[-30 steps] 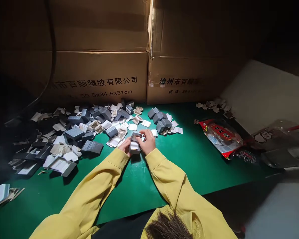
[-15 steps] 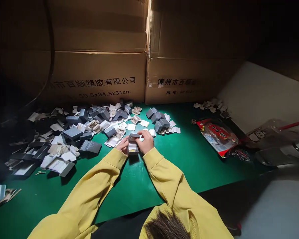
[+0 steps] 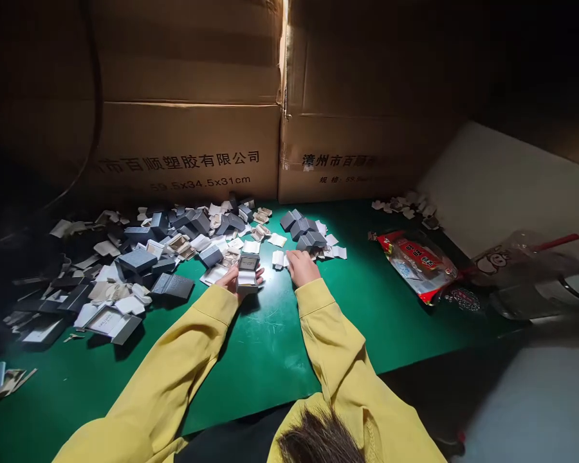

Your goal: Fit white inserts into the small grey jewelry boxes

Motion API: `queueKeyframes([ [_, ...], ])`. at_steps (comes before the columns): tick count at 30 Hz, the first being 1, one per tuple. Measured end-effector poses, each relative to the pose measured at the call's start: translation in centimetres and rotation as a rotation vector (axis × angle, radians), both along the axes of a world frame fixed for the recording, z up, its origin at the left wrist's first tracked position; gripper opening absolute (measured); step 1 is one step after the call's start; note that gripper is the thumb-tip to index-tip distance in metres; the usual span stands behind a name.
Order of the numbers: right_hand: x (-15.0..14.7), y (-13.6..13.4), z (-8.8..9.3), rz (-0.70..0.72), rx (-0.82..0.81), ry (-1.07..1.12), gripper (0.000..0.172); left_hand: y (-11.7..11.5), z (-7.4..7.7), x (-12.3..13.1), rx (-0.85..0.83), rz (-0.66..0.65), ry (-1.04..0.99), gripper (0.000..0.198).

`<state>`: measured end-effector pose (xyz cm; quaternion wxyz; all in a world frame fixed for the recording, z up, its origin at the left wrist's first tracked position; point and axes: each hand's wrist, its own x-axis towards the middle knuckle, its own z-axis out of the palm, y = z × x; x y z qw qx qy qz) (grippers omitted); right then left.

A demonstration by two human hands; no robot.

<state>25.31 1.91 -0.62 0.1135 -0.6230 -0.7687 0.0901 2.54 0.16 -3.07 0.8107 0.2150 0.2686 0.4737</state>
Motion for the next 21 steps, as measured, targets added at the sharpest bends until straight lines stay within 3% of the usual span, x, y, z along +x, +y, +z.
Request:
queueKeyframes([
  [6,-0.6,-0.5,0.6,0.078,0.119,0.087,0.048,-0.4,0.4,0.4,-0.001,0.126,0.035,0.046],
  [11,-1.3,-0.5,0.4,0.272,0.218,0.228,0.050,-0.5,1.0,0.5,0.023,0.181,0.052,0.045],
  [16,-2.2,-0.6,0.0,0.380,0.201,0.496,0.050,-0.5,0.8,0.6,0.065,0.143,0.029,0.039],
  [21,-2.5,-0.7,-0.2,0.365,0.123,0.546,0.052,-0.2,0.2,0.0,0.042,0.096,0.024,0.043],
])
